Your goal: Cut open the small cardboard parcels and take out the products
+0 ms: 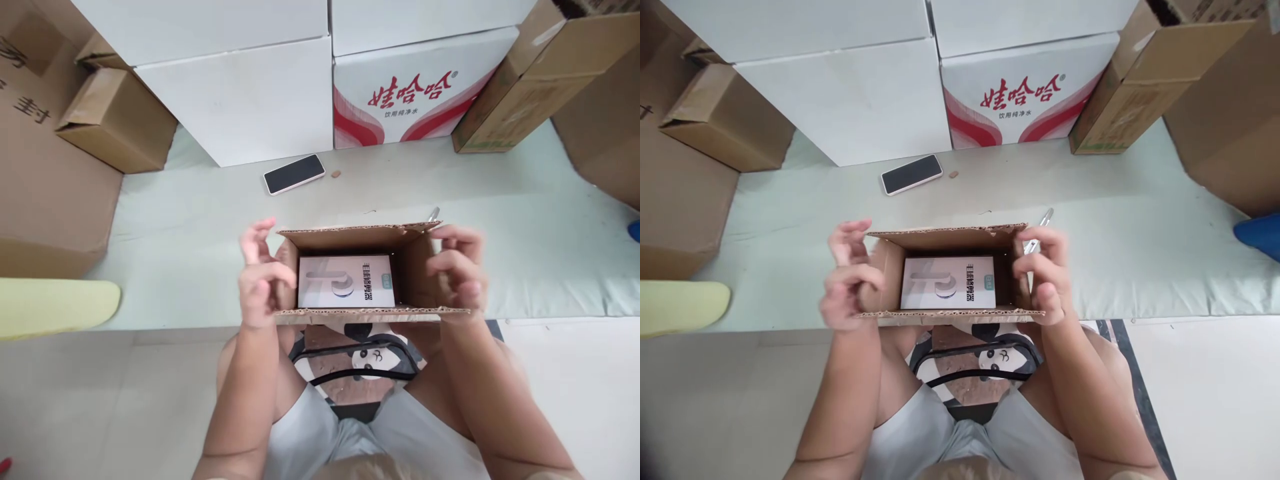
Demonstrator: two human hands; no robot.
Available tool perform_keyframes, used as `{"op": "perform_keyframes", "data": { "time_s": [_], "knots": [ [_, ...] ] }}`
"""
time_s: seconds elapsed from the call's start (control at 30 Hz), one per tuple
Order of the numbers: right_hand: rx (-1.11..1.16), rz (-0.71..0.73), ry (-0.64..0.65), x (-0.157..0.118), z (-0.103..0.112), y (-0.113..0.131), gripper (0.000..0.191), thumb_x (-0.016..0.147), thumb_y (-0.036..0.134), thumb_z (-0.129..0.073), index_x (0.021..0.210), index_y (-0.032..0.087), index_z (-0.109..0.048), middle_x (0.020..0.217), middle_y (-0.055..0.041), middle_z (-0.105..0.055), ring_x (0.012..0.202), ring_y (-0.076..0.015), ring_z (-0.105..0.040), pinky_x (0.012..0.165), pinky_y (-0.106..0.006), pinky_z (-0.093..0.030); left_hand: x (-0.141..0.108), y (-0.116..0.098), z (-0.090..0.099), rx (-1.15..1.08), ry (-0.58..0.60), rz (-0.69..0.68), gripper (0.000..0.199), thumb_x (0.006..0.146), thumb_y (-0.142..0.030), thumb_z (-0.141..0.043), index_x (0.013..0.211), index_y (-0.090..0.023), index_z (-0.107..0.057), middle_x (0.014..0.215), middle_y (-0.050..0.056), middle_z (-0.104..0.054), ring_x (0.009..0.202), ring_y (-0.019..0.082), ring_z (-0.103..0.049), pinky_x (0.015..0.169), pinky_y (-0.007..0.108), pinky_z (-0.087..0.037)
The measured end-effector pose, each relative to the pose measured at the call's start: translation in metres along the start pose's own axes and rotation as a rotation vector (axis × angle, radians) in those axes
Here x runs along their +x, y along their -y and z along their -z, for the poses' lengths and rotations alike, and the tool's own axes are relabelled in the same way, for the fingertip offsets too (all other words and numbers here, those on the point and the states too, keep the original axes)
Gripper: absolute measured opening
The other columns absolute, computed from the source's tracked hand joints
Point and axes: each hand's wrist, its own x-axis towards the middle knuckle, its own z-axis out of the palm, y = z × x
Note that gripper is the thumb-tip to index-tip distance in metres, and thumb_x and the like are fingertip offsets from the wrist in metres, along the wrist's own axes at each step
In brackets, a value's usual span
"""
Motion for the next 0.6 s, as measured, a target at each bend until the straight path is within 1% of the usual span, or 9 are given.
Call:
{"op": "perform_keyframes", "data": {
  "time_s": [0.1,0.17,0.23,0.3,0.33,0.4,0.47,0.5,0.6],
  "knots": [
    [0.123,0.123,-0.257,-0.001,-0.008,0.000,0.057,0.097,0.062,-0.033,0.061,0.021,-0.052,0.111,-0.0084,-0.051,0.103,-0.0283,-0.059,0.093,-0.052,-0.048,0.002,-0.001,0.008,-0.093,-0.175,0.053,0.048,0.099,-0.047,-0.047,0.061,-0.027,-0.069,0.135,0.000,-0.058,0.134,0.026,-0.055,0.109,0.045,-0.054],
    [0.148,0.144,-0.228,-0.001,-0.010,0.001,0.055,0.098,0.061,-0.032,0.064,0.022,-0.051,0.115,-0.0078,-0.053,0.109,-0.0288,-0.061,0.093,-0.050,-0.050,0.008,-0.016,0.013,-0.036,-0.236,0.018,0.033,0.094,-0.041,-0.057,0.070,-0.029,-0.075,0.125,0.003,-0.063,0.125,0.024,-0.061,0.102,0.042,-0.059],
    [0.182,0.137,-0.164,-0.003,-0.010,0.001,0.058,0.099,0.065,-0.030,0.067,0.022,-0.052,0.121,-0.0069,-0.054,0.118,-0.0296,-0.061,0.098,-0.050,-0.051,0.021,-0.044,0.014,0.082,-0.200,-0.074,0.020,0.092,-0.034,-0.062,0.083,-0.031,-0.079,0.106,0.003,-0.069,0.105,0.021,-0.069,0.093,0.040,-0.062],
    [0.200,0.093,-0.112,-0.005,-0.009,0.000,0.064,0.095,0.074,-0.027,0.068,0.022,-0.051,0.127,-0.0074,-0.053,0.127,-0.0321,-0.059,0.107,-0.053,-0.049,0.043,-0.079,0.008,0.208,0.052,-0.100,0.019,0.093,-0.025,-0.063,0.098,-0.034,-0.079,0.092,0.001,-0.073,0.084,0.019,-0.070,0.080,0.038,-0.063],
    [0.200,0.062,-0.082,-0.005,-0.008,-0.001,0.068,0.092,0.081,-0.025,0.069,0.022,-0.050,0.131,-0.0082,-0.052,0.131,-0.0342,-0.057,0.112,-0.055,-0.046,0.056,-0.095,0.001,0.257,0.269,-0.061,0.023,0.094,-0.023,-0.062,0.104,-0.035,-0.079,0.091,0.000,-0.075,0.079,0.019,-0.071,0.075,0.036,-0.063],
    [0.198,0.001,-0.007,-0.006,-0.005,-0.002,0.075,0.082,0.093,-0.025,0.072,0.022,-0.048,0.141,-0.0095,-0.048,0.142,-0.0383,-0.048,0.119,-0.059,-0.039,0.083,-0.118,-0.021,0.282,0.739,0.050,0.024,0.099,-0.027,-0.058,0.110,-0.035,-0.078,0.099,0.000,-0.078,0.083,0.020,-0.074,0.076,0.035,-0.062],
    [0.225,-0.019,0.086,-0.006,-0.001,-0.003,0.077,0.075,0.099,-0.034,0.080,0.024,-0.050,0.153,-0.0090,-0.039,0.151,-0.0396,-0.036,0.124,-0.060,-0.031,0.105,-0.121,-0.048,0.196,1.055,0.164,0.029,0.103,-0.039,-0.051,0.114,-0.033,-0.078,0.111,0.001,-0.079,0.099,0.022,-0.075,0.086,0.035,-0.062],
    [0.246,-0.017,0.135,-0.006,0.001,-0.004,0.076,0.072,0.098,-0.042,0.086,0.024,-0.050,0.158,-0.0087,-0.033,0.154,-0.0391,-0.032,0.125,-0.059,-0.029,0.113,-0.116,-0.061,0.128,1.129,0.231,0.037,0.105,-0.045,-0.045,0.115,-0.032,-0.078,0.117,0.001,-0.079,0.106,0.023,-0.075,0.090,0.036,-0.061],
    [0.262,-0.002,0.252,-0.006,0.004,-0.005,0.071,0.069,0.086,-0.066,0.101,0.026,-0.048,0.165,-0.0126,-0.019,0.154,-0.0384,-0.031,0.123,-0.059,-0.034,0.121,-0.089,-0.090,0.054,1.179,0.436,0.050,0.108,-0.045,-0.030,0.116,-0.030,-0.077,0.125,0.001,-0.077,0.114,0.025,-0.072,0.097,0.040,-0.058]
  ]
}}
